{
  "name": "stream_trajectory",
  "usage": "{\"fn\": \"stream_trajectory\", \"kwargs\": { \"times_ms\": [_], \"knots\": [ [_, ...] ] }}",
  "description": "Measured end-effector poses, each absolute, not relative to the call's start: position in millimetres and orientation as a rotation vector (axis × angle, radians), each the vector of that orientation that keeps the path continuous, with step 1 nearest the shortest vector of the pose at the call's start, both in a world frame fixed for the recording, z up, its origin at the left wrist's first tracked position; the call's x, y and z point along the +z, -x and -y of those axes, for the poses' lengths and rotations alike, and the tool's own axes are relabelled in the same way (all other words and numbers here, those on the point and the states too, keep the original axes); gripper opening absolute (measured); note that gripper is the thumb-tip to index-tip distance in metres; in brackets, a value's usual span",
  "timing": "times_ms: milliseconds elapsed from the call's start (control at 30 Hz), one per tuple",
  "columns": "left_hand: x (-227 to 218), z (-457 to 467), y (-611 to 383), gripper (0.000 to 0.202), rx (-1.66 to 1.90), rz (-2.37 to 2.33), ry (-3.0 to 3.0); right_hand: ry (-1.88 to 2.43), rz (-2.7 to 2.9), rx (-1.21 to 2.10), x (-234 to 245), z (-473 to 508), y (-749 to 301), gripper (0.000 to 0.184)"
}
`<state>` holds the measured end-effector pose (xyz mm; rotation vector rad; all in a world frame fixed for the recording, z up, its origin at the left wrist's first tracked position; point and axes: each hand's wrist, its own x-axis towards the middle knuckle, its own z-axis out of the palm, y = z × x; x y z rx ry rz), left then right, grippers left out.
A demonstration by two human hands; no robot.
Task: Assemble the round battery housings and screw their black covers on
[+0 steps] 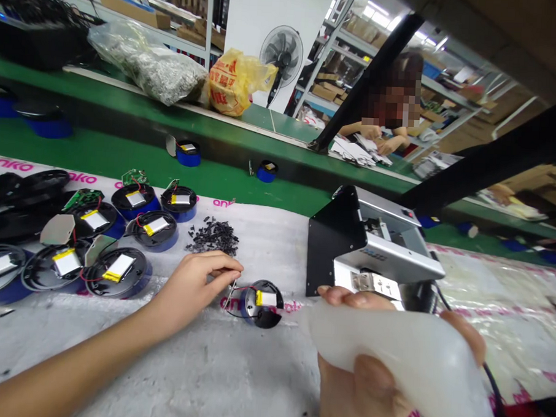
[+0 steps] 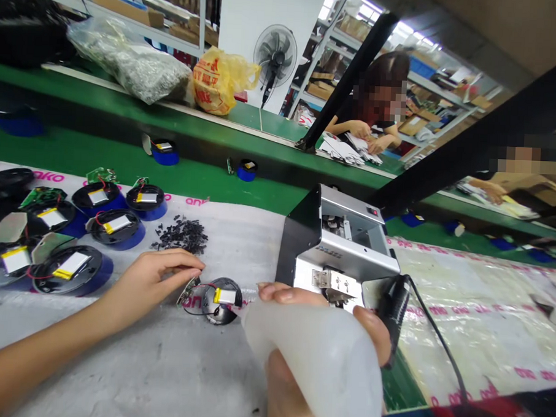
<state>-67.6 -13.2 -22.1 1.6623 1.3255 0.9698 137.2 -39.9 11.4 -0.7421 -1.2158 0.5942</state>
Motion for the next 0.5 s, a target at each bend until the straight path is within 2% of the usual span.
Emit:
{"fn": "stream_trajectory", "kwargs": {
  "times_ms": [100, 267, 367, 400, 500],
  "knots": [
    [-22, 14, 68, 0.019, 0.963, -1.332, -1.668, 0.646, 1.179, 0.587, 11, 41, -136, 0.045],
    [-24, 13, 68, 0.019, 0.979, -1.335, -1.657, 0.69, 1.028, 0.681, 28, 42, -133, 0.054],
    [-23, 11, 70, 0.019, 0.988, -1.337, -1.648, 0.679, 0.825, 0.673, 55, 34, -130, 0.027],
    [-23, 10, 71, 0.02, 0.991, -1.336, -1.648, 0.69, 0.756, 0.719, 64, 28, -129, 0.023],
    [-22, 9, 74, 0.02, 1.002, -1.331, -1.662, 0.752, 0.598, 1.199, 83, -1, -120, 0.04]
  ]
}}
